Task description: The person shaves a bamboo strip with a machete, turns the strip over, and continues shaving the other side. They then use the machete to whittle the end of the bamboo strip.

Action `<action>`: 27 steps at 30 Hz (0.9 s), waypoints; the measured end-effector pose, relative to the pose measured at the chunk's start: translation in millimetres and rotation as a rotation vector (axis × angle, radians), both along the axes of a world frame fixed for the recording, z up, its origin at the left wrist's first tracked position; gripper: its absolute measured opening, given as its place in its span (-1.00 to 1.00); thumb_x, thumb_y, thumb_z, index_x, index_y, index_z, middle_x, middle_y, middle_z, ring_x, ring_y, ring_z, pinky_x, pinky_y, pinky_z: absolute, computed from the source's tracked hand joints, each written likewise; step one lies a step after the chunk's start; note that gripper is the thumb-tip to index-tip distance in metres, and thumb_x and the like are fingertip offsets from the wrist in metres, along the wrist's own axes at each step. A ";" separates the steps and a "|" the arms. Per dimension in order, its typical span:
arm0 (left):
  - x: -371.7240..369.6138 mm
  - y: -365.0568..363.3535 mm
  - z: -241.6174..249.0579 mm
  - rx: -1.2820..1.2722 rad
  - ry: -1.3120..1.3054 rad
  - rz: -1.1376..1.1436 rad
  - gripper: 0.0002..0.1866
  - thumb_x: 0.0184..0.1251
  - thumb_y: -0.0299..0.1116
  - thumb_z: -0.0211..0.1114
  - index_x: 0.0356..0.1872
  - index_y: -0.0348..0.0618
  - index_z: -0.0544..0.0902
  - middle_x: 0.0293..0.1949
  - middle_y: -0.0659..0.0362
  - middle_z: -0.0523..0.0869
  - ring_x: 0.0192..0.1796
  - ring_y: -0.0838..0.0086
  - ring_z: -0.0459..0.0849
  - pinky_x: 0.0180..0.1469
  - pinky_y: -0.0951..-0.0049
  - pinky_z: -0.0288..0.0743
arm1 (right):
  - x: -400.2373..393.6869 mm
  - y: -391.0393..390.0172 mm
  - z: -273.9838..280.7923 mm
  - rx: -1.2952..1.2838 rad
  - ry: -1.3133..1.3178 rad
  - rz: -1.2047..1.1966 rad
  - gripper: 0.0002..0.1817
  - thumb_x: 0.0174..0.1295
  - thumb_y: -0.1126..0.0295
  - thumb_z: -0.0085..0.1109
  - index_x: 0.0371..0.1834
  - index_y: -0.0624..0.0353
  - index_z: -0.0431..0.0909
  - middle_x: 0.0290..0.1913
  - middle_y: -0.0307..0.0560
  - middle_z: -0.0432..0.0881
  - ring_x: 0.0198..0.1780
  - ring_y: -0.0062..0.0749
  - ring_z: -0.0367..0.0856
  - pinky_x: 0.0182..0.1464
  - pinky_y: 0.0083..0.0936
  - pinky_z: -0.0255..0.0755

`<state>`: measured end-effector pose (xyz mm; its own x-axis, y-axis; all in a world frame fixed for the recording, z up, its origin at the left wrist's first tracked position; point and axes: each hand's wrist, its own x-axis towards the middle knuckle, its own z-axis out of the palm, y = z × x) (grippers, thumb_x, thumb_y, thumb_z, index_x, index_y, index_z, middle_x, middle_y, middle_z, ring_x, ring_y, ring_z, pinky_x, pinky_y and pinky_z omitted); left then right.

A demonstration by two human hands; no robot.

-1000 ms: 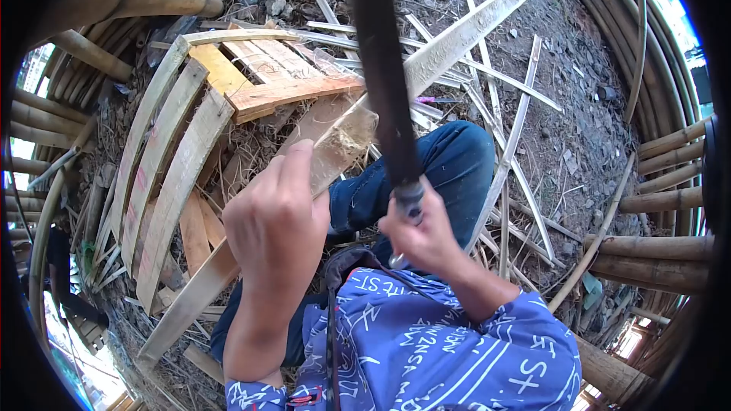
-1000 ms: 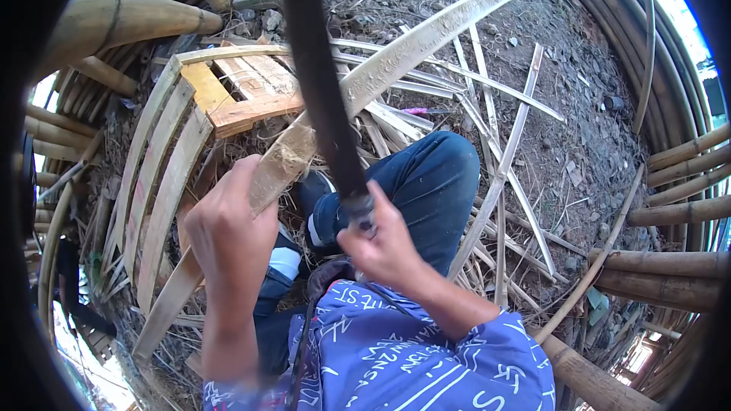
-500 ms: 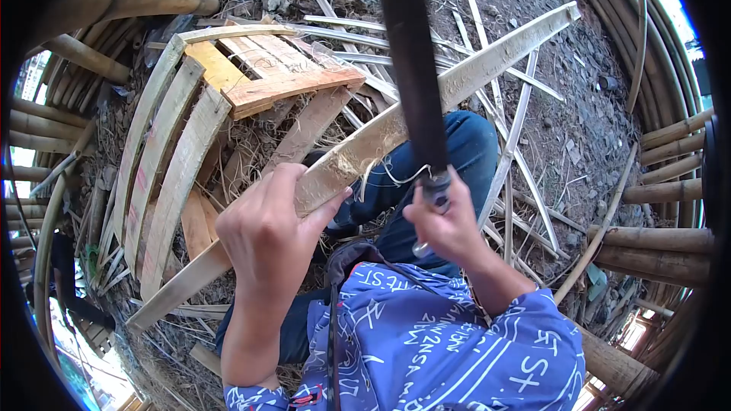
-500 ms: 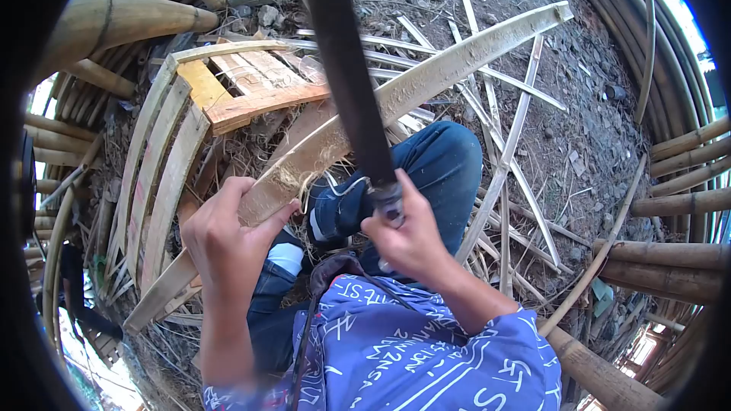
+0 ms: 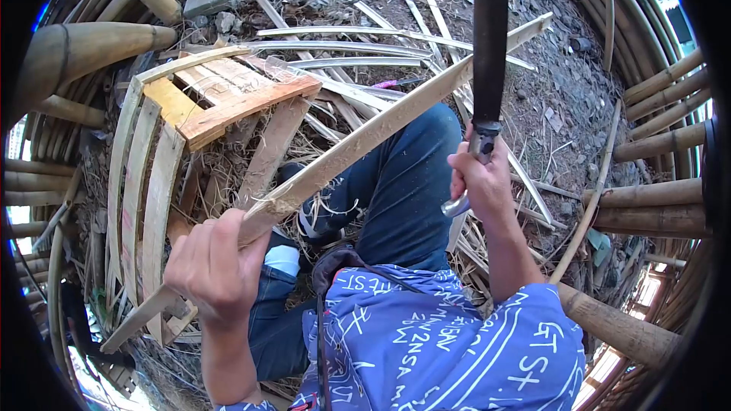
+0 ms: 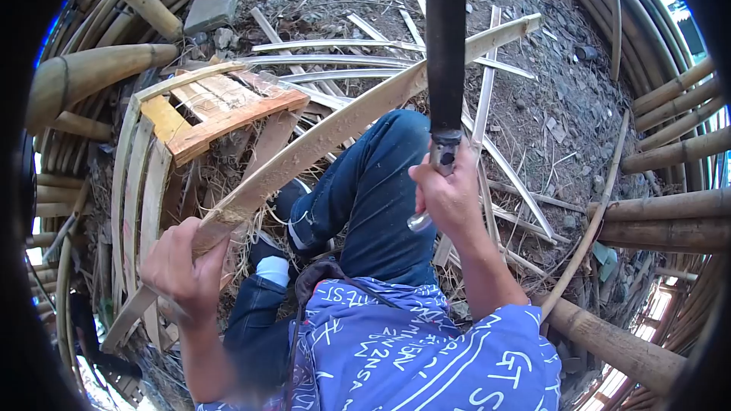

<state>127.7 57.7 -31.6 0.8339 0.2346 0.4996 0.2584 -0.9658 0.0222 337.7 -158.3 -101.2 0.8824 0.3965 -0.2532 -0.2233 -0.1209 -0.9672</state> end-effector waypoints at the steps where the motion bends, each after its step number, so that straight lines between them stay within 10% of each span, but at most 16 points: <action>1: 0.0 -0.8 0.0 0.001 0.011 0.003 -0.69 -0.07 -0.31 0.53 -0.35 -0.20 0.60 -0.62 0.21 0.49 -0.62 0.36 0.46 -0.57 0.37 0.20 | -3.0 1.0 -5.7 0.026 0.010 0.021 -0.71 0.07 0.67 0.09 -0.17 0.21 0.28 -0.58 -0.23 0.40 -0.75 -0.58 0.40 -0.75 -0.62 0.28; 7: -1.0 -1.6 0.2 0.052 0.025 0.031 -0.69 -0.04 -0.30 0.53 -0.35 -0.21 0.60 -0.61 0.21 0.50 -0.61 0.35 0.48 -0.57 0.38 0.20 | -22.0 13.6 -17.4 0.006 0.075 0.139 -0.53 0.03 0.67 0.07 0.07 0.27 0.28 -0.55 -0.24 0.39 -0.74 -0.55 0.42 -0.76 -0.59 0.33; 23: -2.7 3.3 -5.1 0.024 0.078 0.043 -0.62 -0.18 -0.36 0.52 -0.28 -0.23 0.60 -0.55 0.17 0.52 -0.55 0.31 0.53 -0.51 0.35 0.30 | -43.1 22.4 -16.3 0.012 0.157 0.207 -0.64 0.05 0.69 0.08 -0.11 0.21 0.23 -0.68 -0.22 0.39 -0.80 -0.55 0.37 -0.75 -0.59 0.33; 27: -2.9 3.7 -5.1 0.003 0.104 0.062 -0.60 -0.19 -0.37 0.52 -0.26 -0.24 0.60 -0.55 0.17 0.52 -0.54 0.31 0.54 -0.49 0.35 0.33 | -48.6 24.9 -16.8 0.026 0.209 0.260 -0.44 0.03 0.68 0.06 0.18 0.28 0.22 -0.60 -0.25 0.38 -0.74 -0.56 0.43 -0.73 -0.58 0.36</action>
